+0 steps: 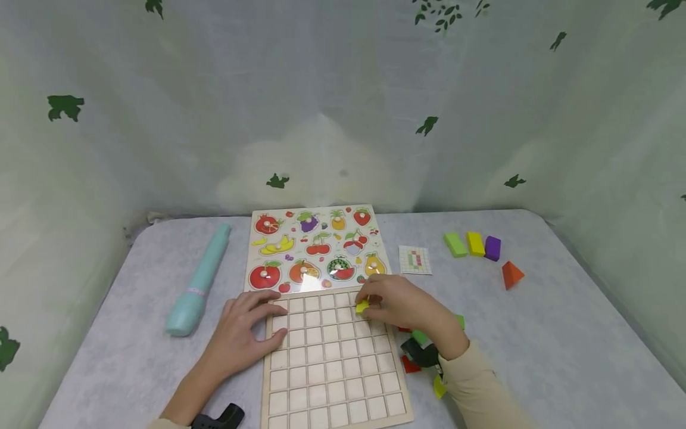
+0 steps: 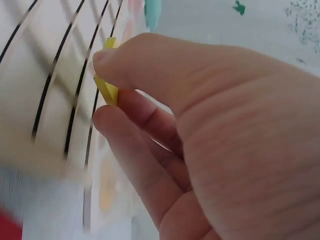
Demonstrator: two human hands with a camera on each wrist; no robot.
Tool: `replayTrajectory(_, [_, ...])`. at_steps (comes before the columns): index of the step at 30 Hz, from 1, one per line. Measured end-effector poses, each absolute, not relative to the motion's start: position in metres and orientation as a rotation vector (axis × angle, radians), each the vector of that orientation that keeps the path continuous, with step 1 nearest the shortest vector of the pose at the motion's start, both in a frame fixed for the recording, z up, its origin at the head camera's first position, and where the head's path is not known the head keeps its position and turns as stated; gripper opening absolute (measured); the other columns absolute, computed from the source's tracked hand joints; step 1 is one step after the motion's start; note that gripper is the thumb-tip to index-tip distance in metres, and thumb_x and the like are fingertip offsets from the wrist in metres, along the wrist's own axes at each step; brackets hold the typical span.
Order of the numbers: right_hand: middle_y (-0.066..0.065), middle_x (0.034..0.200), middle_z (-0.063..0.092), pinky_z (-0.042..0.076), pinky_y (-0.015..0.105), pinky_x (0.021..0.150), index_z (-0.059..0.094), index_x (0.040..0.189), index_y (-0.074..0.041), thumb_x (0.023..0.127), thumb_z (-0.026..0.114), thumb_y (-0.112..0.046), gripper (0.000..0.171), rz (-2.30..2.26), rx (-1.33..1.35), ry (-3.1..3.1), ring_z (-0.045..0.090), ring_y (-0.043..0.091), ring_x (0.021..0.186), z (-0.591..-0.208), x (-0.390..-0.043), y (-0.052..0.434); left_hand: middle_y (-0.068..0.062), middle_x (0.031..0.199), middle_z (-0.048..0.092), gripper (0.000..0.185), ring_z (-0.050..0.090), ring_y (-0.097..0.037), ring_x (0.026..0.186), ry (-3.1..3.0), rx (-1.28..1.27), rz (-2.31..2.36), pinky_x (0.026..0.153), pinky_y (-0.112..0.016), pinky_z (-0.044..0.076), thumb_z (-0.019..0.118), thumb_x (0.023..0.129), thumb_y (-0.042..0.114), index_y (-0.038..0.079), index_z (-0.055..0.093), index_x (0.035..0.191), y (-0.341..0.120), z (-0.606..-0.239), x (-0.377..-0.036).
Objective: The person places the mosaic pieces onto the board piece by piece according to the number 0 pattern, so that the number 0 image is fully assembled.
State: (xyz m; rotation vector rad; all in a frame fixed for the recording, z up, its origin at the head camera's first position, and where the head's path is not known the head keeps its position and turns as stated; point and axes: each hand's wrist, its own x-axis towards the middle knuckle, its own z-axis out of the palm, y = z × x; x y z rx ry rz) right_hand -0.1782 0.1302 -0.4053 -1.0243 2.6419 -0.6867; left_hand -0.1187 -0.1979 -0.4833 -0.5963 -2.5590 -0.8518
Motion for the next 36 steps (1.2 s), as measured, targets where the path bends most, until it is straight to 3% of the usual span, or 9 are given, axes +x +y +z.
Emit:
replayTrajectory(6, [-0.007, 0.102, 0.068, 0.052, 0.023, 0.08, 0.078, 0.108, -0.016, 0.092, 0.078, -0.019, 0.015, -0.706, -1.123, 2.586, 0.061, 0.012, 0.088, -0.406, -0.179, 0.096, -0.001, 0.126, 0.067, 0.03, 0.055, -0.025, 0.118, -2.562, -0.592, -0.863, 0.092, -0.048, 0.034, 0.089, 0.073, 0.024, 0.022, 0.077, 0.1, -0.199, -0.484, -0.117])
replayTrajectory(14, [-0.01, 0.101, 0.067, 0.048, 0.018, 0.078, 0.077, 0.11, -0.018, 0.095, 0.076, -0.023, 0.016, -0.644, -1.168, 2.558, 0.057, 0.005, 0.086, -0.414, -0.178, 0.063, -0.001, 0.127, 0.066, 0.029, 0.055, -0.024, 0.119, -2.583, -0.585, -0.867, 0.092, -0.048, 0.034, 0.089, 0.074, 0.023, 0.023, 0.077, 0.101, -0.197, -0.485, -0.117])
replayTrajectory(25, [-0.01, 0.108, 0.071, 0.048, 0.022, 0.094, 0.079, 0.113, -0.019, 0.095, 0.076, -0.025, 0.019, -0.597, -1.234, 2.587, 0.06, 0.007, 0.103, -0.426, -0.174, 0.057, 0.0, 0.128, 0.066, 0.031, 0.055, -0.025, 0.12, -2.607, -0.582, -0.838, 0.093, -0.049, 0.034, 0.089, 0.074, 0.026, 0.024, 0.077, 0.102, -0.196, -0.486, -0.119])
replayTrajectory(33, [-0.003, 0.142, 0.06, 0.05, 0.029, 0.103, 0.06, 0.144, -0.023, 0.095, 0.076, -0.028, 0.052, -0.589, -1.2, 2.592, 0.06, 0.012, 0.123, -0.419, -0.164, 0.069, -0.002, 0.127, 0.066, 0.03, 0.054, -0.025, 0.119, -2.594, -0.589, -0.832, 0.093, -0.049, 0.034, 0.089, 0.074, 0.025, 0.022, 0.077, 0.101, -0.197, -0.482, -0.118])
replayTrajectory(36, [-0.001, 0.144, 0.059, 0.05, 0.033, 0.104, 0.06, 0.144, -0.022, 0.095, 0.076, -0.026, 0.051, -0.602, -1.197, 2.603, 0.059, 0.015, 0.127, -0.411, -0.16, 0.082, -0.003, 0.126, 0.066, 0.03, 0.054, -0.025, 0.118, -2.584, -0.593, -0.835, 0.092, -0.048, 0.034, 0.089, 0.074, 0.025, 0.022, 0.077, 0.101, -0.197, -0.481, -0.117])
